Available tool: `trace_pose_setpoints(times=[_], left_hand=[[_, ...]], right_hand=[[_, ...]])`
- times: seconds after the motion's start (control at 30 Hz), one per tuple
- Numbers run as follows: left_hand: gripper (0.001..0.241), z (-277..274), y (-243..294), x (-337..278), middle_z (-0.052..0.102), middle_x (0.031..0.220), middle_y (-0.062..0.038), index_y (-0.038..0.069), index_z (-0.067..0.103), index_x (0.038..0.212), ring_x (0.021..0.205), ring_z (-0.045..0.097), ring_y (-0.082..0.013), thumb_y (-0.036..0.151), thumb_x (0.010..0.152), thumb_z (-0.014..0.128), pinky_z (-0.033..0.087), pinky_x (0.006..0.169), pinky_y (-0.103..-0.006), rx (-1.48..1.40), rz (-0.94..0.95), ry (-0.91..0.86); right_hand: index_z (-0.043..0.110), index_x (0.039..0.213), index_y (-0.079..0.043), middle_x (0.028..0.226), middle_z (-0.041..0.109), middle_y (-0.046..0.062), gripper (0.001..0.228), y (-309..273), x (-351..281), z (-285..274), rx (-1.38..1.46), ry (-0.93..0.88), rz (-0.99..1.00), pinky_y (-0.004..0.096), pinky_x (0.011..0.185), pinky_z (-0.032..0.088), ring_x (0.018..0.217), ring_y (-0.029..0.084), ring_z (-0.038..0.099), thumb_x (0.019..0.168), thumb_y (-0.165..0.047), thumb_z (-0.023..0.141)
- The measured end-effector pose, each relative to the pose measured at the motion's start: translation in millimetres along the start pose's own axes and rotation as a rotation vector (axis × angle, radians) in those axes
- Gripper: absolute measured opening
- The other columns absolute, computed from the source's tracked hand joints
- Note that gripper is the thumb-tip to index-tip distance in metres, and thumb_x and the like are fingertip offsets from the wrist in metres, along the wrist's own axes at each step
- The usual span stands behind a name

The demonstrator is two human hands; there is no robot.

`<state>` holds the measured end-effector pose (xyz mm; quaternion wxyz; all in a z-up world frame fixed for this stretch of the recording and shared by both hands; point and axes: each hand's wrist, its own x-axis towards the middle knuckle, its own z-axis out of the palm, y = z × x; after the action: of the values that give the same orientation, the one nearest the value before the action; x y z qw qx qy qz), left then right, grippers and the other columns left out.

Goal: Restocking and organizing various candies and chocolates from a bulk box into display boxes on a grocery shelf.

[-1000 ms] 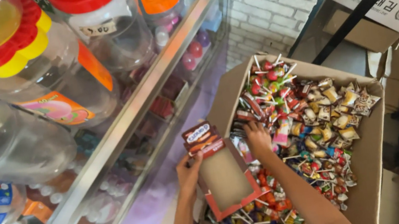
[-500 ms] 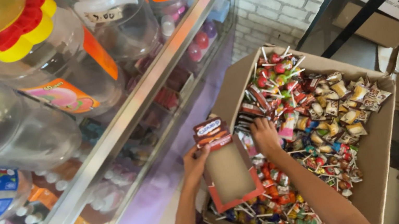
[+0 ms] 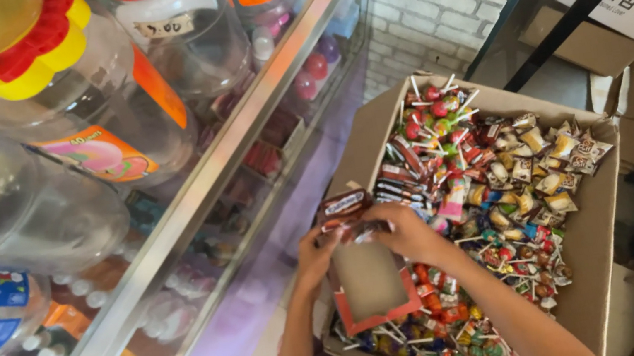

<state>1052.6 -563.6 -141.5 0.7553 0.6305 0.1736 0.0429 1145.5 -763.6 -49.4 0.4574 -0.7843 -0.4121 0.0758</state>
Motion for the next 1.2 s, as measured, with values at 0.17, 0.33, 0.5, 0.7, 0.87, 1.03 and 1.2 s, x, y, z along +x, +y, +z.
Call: trace_pose_setpoints(times=[0.17,0.33,0.5,0.7,0.87,1.03,1.2], left_hand=[[0.036,-21.8,-48.0,24.8,0.074,0.106,-0.001,0.005,0.074,0.120,0.097,0.065,-0.0112,0.007,0.084,0.070,0.052,0.087,-0.0286,0.028,0.046,-0.161],[0.054,-40.0,-48.4,32.2,0.067,0.116,-0.001,0.003,0.064,0.131,0.106,0.063,-0.0121,-0.002,0.077,0.067,0.052,0.093,-0.0305,-0.036,0.027,-0.416],[0.067,-37.0,-21.0,25.7,0.064,0.120,-0.002,0.006,0.056,0.136,0.108,0.061,-0.0124,0.001,0.070,0.071,0.053,0.093,-0.0321,-0.004,-0.023,-0.504],[0.058,-27.8,-32.5,24.0,0.067,0.125,-0.004,-0.001,0.061,0.134,0.114,0.060,-0.0147,0.010,0.080,0.080,0.049,0.099,-0.0324,0.133,0.139,-0.431],[0.042,-20.9,-24.2,33.5,0.077,0.110,-0.008,0.001,0.070,0.124,0.100,0.070,-0.0162,0.016,0.085,0.076,0.055,0.091,-0.0345,0.325,0.151,-0.263],[0.039,-19.0,-29.1,36.1,0.079,0.108,-0.010,0.003,0.071,0.121,0.097,0.073,-0.0173,0.016,0.084,0.076,0.056,0.089,-0.0352,0.398,0.166,-0.167],[0.037,-23.9,-45.6,36.3,0.079,0.111,-0.012,0.003,0.072,0.120,0.102,0.074,-0.0198,0.019,0.087,0.076,0.055,0.091,-0.0356,0.387,0.198,-0.088]], right_hand=[[0.073,0.104,-0.007,0.095,0.071,0.010,0.029,-33.8,13.0,0.5,-0.496,-0.108,-0.157,0.041,0.086,0.049,0.094,0.029,0.066,0.076,-0.006,0.067],[0.073,0.097,-0.010,0.094,0.070,0.006,0.024,-26.0,8.6,20.6,-0.802,-0.185,-0.186,0.039,0.089,0.047,0.098,0.024,0.065,0.079,-0.012,0.058],[0.073,0.094,-0.009,0.098,0.070,0.005,0.022,-14.1,4.8,35.1,-0.982,-0.188,-0.261,0.038,0.093,0.048,0.102,0.024,0.064,0.077,-0.014,0.060],[0.074,0.091,-0.011,0.093,0.068,0.004,0.022,-25.6,6.2,25.5,-0.799,0.037,-0.291,0.039,0.084,0.047,0.097,0.027,0.060,0.073,-0.015,0.062],[0.074,0.081,-0.013,0.085,0.065,0.004,0.009,-24.4,13.0,25.6,-0.808,0.035,-0.054,0.043,0.081,0.046,0.091,0.025,0.059,0.077,-0.018,0.069],[0.077,0.084,-0.009,0.085,0.068,0.008,0.011,16.2,13.6,22.6,-0.557,0.066,0.023,0.045,0.079,0.049,0.088,0.029,0.062,0.077,-0.017,0.075],[0.074,0.101,-0.004,0.103,0.072,0.017,0.017,98.7,6.7,5.7,-0.383,0.248,0.377,0.043,0.082,0.058,0.095,0.035,0.071,0.095,-0.019,0.073]])
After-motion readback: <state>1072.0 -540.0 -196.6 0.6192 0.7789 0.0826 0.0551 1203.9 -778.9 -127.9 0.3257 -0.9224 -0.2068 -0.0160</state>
